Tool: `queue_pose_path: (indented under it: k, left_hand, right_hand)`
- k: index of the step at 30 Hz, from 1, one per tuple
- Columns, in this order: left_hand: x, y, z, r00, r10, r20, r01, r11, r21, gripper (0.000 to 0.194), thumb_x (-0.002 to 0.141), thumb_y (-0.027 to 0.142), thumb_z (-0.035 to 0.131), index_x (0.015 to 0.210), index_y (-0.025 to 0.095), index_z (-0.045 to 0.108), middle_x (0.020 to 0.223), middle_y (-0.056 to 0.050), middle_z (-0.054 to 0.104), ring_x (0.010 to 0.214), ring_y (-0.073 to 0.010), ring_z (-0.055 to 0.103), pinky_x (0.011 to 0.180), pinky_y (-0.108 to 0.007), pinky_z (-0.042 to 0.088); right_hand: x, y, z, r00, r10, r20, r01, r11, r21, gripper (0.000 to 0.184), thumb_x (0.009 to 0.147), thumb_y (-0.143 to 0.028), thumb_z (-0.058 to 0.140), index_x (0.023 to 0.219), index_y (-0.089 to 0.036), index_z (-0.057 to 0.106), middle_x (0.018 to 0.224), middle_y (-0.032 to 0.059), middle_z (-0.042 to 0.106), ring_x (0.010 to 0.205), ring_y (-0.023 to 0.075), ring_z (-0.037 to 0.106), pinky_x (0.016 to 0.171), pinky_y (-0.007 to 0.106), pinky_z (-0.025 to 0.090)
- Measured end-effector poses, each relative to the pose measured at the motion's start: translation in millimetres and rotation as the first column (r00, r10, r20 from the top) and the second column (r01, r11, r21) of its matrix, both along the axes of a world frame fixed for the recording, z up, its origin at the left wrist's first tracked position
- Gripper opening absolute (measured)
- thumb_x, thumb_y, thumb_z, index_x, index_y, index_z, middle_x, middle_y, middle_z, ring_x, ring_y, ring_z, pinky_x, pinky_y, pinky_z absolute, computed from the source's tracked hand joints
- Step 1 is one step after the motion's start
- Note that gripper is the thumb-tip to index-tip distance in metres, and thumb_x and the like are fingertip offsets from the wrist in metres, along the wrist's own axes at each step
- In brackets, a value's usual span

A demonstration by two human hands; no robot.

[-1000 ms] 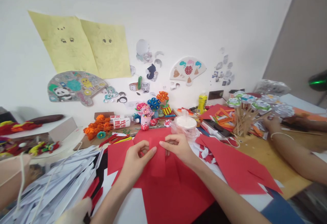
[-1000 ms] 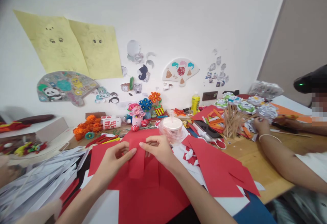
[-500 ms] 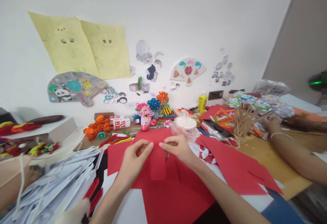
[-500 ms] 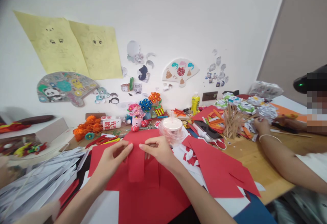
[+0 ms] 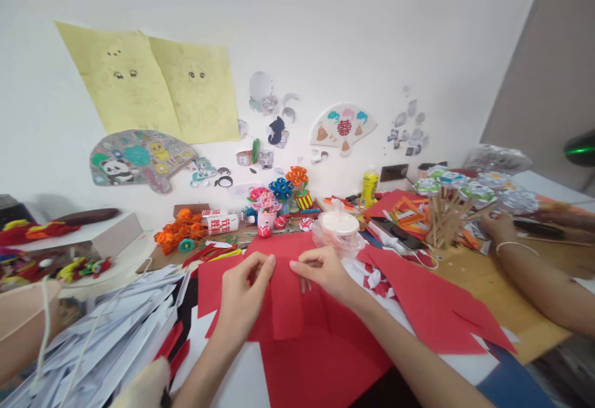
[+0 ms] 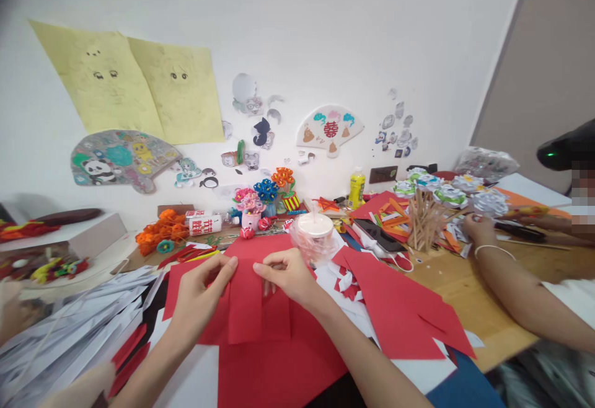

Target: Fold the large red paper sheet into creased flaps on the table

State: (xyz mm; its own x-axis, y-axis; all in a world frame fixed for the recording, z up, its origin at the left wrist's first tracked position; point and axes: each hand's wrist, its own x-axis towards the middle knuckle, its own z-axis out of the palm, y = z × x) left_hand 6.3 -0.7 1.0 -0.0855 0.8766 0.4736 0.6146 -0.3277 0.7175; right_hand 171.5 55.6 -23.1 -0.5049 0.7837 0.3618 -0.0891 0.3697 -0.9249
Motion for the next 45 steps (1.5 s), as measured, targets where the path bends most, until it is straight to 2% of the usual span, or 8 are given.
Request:
queue_pose_path:
  k: [6,8,13,19,24,29,35,45]
  left_hand:
    - [0.4,-1.7,-1.3,1.0,0.018,-0.019,-0.017,1.0,0.021,0.037,0.083,0.043,0.043,0.055,0.019,0.038,0.053,0.005,0.038,0.053,-0.0096,0.036,0.051,-0.02,0.028]
    - [0.6,-1.3,-0.9,1.0,0.003,0.006,-0.003,1.0,0.006,0.037,0.083,0.044,0.043,0.056,0.019,0.039,0.054,0.005,0.038,0.054,-0.0098,0.036,0.051,-0.02,0.029]
    - [0.6,-0.6,1.4,0.993,-0.121,0.007,0.121,0.99,-0.074,0.037,0.084,0.046,0.041,0.058,0.019,0.041,0.055,0.005,0.038,0.054,-0.0103,0.037,0.053,-0.021,0.03]
    - [0.1,-0.6,0.5,0.996,-0.081,-0.044,0.079,0.996,-0.047,0.038,0.083,0.043,0.043,0.055,0.019,0.036,0.053,0.005,0.033,0.053,-0.0094,0.033,0.052,-0.021,0.027]
    - [-0.6,2.4,-2.5,0.979,-0.204,-0.027,0.198,0.97,-0.139,0.04,0.084,0.046,0.041,0.056,0.019,0.035,0.055,0.005,0.032,0.054,-0.0093,0.033,0.052,-0.021,0.027]
    - [-1.3,4.2,-4.8,0.984,-0.165,-0.07,0.156,0.981,-0.115,0.041,0.083,0.046,0.042,0.054,0.019,0.032,0.054,0.006,0.03,0.053,-0.0091,0.03,0.052,-0.022,0.025]
    - [-3.7,6.0,-6.7,0.956,-0.285,-0.068,0.264,0.939,-0.219,0.042,0.082,0.048,0.044,0.054,0.018,0.035,0.053,0.006,0.034,0.053,-0.0088,0.032,0.052,-0.021,0.026]
    - [-2.5,6.3,-9.2,0.95,-0.288,-0.118,0.254,0.937,-0.239,0.043,0.081,0.047,0.046,0.052,0.018,0.031,0.051,0.007,0.029,0.051,-0.0079,0.028,0.049,-0.021,0.022]
  right_hand:
    - [0.5,-3.4,1.5,1.0,0.015,0.011,-0.015,1.0,0.0,0.038,0.075,-0.049,0.06,0.057,-0.016,0.058,0.045,-0.0012,0.057,0.041,0.0102,0.051,0.041,0.021,0.036]
    - [0.6,-3.1,1.0,1.0,0.018,-0.005,-0.018,1.0,-0.008,0.037,0.075,-0.048,0.06,0.058,-0.016,0.058,0.045,-0.0012,0.057,0.04,0.0099,0.051,0.041,0.021,0.035]
    - [0.7,0.5,-1.2,0.997,-0.03,-0.068,0.028,0.999,-0.024,0.034,0.073,-0.046,0.063,0.057,-0.016,0.058,0.043,-0.002,0.055,0.039,0.0102,0.05,0.041,0.022,0.035]
    - [1.7,-0.4,0.8,0.994,-0.057,-0.095,0.055,0.998,-0.02,0.035,0.072,-0.045,0.065,0.054,-0.016,0.057,0.043,-0.0029,0.051,0.039,0.009,0.046,0.041,0.022,0.033]
    - [2.5,-1.7,3.9,0.985,-0.126,-0.118,0.126,0.992,-0.01,0.037,0.071,-0.045,0.065,0.05,-0.016,0.055,0.042,-0.004,0.048,0.039,0.0075,0.042,0.041,0.021,0.031]
    - [1.9,1.2,1.4,0.982,-0.146,-0.116,0.149,0.989,0.019,0.036,0.072,-0.043,0.064,0.051,-0.016,0.056,0.042,-0.004,0.048,0.039,0.0076,0.042,0.041,0.022,0.031]
    - [2.8,4.5,-0.6,0.97,-0.209,-0.121,0.213,0.977,0.017,0.034,0.073,-0.043,0.064,0.052,-0.016,0.057,0.042,-0.0033,0.049,0.039,0.0084,0.043,0.042,0.022,0.032]
    - [3.0,7.0,-1.6,0.944,-0.283,-0.167,0.285,0.958,-0.013,0.034,0.072,-0.045,0.063,0.056,-0.016,0.059,0.041,-0.0027,0.052,0.038,0.0094,0.046,0.04,0.021,0.033]
